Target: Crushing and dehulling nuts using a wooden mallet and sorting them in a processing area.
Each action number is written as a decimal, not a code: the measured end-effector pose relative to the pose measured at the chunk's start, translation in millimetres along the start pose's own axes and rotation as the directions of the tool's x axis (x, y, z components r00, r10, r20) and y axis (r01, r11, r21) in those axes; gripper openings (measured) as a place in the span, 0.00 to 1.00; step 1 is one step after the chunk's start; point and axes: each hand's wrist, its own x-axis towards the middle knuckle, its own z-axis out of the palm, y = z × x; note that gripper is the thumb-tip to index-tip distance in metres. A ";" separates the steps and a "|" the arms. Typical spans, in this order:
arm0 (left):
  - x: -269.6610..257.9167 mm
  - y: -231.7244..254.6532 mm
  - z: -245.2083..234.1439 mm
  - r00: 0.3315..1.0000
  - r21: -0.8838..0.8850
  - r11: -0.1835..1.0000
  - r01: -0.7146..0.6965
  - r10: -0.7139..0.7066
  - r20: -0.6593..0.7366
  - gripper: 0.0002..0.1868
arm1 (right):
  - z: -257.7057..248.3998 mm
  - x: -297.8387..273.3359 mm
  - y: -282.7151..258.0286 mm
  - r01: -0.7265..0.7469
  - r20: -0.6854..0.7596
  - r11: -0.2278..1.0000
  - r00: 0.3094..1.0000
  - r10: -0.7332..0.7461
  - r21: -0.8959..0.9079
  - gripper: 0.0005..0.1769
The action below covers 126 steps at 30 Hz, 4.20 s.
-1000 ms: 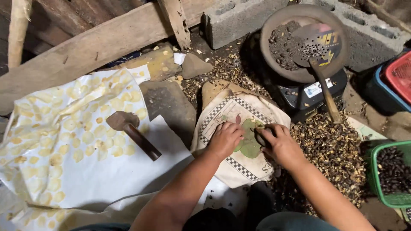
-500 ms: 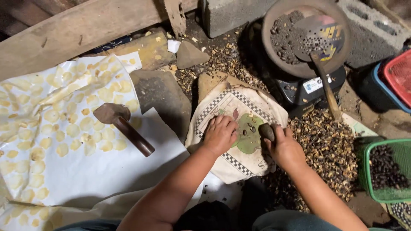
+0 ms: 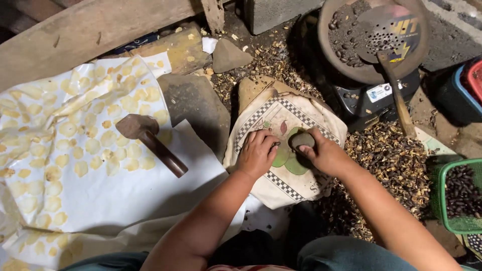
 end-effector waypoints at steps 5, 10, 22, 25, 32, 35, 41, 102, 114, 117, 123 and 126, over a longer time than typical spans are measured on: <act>5.6 9.6 2.9 0.999 0.035 0.999 0.037 -0.035 -0.033 0.08 | -9.9 0.9 -21.6 -0.047 0.112 0.971 0.991 0.075 -0.236 0.32; 8.3 19.7 13.0 0.994 0.069 0.992 0.105 -0.104 -0.018 0.09 | 17.9 -25.8 -5.5 0.107 -0.116 0.938 0.982 -0.152 -0.328 0.32; 4.8 14.8 2.6 0.998 0.063 0.997 0.032 -0.035 0.045 0.16 | 2.6 -44.9 25.5 -0.175 -0.143 0.984 0.974 0.177 0.031 0.34; 4.0 17.6 0.8 0.997 0.062 0.998 0.010 -0.015 0.074 0.18 | 5.2 -51.5 44.0 -0.262 -0.124 0.963 0.955 0.268 0.064 0.33; 3.3 14.1 5.2 0.996 0.125 0.992 -0.012 0.000 0.092 0.22 | 15.3 -64.5 66.0 -0.251 -0.166 0.943 0.943 0.289 0.217 0.34; 3.5 17.3 3.6 0.994 0.115 0.993 0.005 -0.017 0.103 0.21 | 32.5 -61.2 70.4 -0.206 -0.140 0.962 0.962 0.233 0.181 0.33; 9.4 28.7 29.8 0.988 0.058 0.988 0.144 -0.140 -0.060 0.08 | 23.3 -47.8 66.8 -0.187 -0.134 0.978 0.971 0.199 0.096 0.30; -32.6 -1.7 -2.7 0.998 0.152 0.987 -0.058 0.059 -0.003 0.21 | 58.1 -48.0 -14.2 0.324 -0.225 0.900 0.891 -0.394 -0.292 0.31; -13.5 3.5 -7.4 0.999 0.052 0.998 0.021 -0.019 -0.035 0.10 | 59.1 -42.4 -6.2 0.028 -0.159 0.990 0.986 -0.050 -0.138 0.31; 2.5 10.3 -7.9 0.989 0.088 0.988 0.124 -0.116 -0.095 0.09 | 58.2 -46.1 -7.0 0.287 -0.273 0.873 0.870 -0.410 -0.395 0.30; -15.0 0.7 -8.8 0.986 0.069 0.984 0.162 -0.158 -0.054 0.15 | 37.0 -24.6 -37.7 0.322 -0.396 0.926 0.838 -0.375 -0.197 0.28; -27.2 -10.9 -5.8 0.981 0.056 0.992 0.115 -0.105 -0.164 0.19 | 30.8 -14.9 -49.8 0.344 -0.185 0.862 0.883 -0.432 -0.372 0.28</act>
